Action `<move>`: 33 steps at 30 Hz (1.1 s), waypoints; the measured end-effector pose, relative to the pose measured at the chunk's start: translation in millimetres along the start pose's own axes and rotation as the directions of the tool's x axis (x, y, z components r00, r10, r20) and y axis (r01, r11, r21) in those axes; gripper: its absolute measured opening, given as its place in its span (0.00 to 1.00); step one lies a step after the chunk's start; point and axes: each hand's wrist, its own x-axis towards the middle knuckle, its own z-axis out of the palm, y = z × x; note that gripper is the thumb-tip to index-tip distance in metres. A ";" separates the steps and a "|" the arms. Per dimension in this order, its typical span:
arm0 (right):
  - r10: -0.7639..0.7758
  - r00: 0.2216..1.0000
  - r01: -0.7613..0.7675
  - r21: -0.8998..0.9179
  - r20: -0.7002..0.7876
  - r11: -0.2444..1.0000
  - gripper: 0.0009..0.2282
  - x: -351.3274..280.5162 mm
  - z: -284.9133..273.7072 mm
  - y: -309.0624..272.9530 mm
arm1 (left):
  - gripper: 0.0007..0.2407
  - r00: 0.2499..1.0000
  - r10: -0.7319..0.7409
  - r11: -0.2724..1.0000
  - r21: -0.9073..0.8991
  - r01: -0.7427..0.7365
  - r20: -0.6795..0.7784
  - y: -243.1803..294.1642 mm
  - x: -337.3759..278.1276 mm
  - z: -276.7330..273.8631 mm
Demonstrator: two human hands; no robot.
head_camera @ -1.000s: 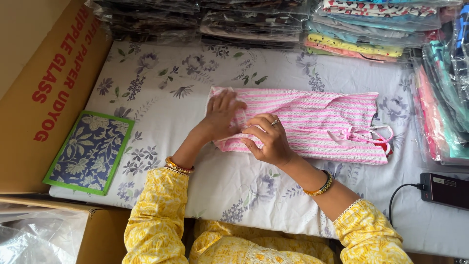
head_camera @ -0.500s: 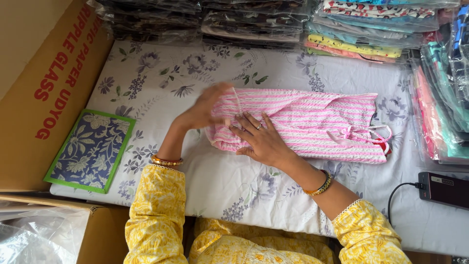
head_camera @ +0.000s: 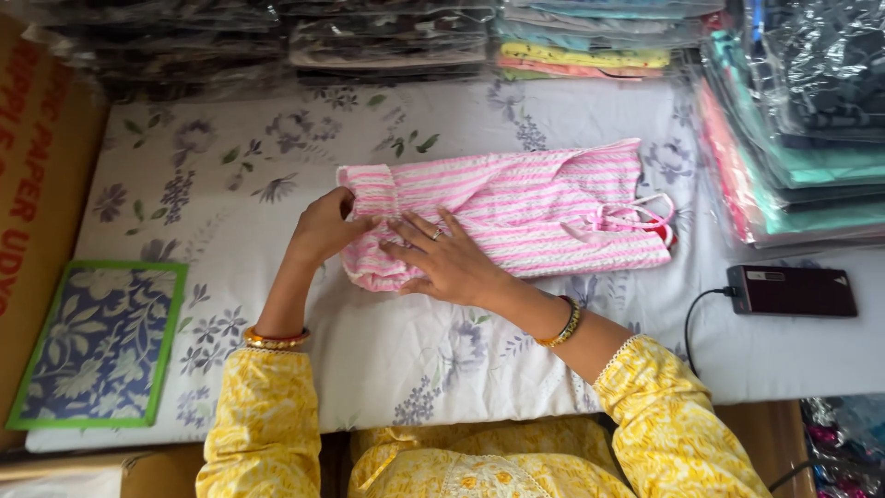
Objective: Fold a pink striped garment and a white garment and place them in plastic packaging.
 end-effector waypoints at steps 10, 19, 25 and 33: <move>-0.057 0.993 0.062 0.053 -0.102 0.997 0.30 -2.8 -2.8 2.8 | 0.26 0.974 0.211 0.772 -0.597 -0.218 -0.083 -50.5 28.3 11.0; 0.045 0.924 -0.018 0.074 -0.379 0.997 0.28 -21.7 -77.1 88.8 | 0.26 0.995 0.009 0.815 -0.576 -0.065 -0.100 -90.0 25.7 -25.2; 0.399 0.913 -0.400 0.006 -0.083 0.916 0.42 -61.2 -80.3 137.7 | 0.27 0.993 0.030 0.765 -0.637 -0.097 -0.115 -97.7 26.6 -29.5; 0.466 0.870 -0.465 -0.046 0.164 0.884 0.39 -85.0 -63.6 107.3 | 0.26 0.996 -0.039 0.759 -0.651 -0.022 -0.079 -90.6 22.7 -30.2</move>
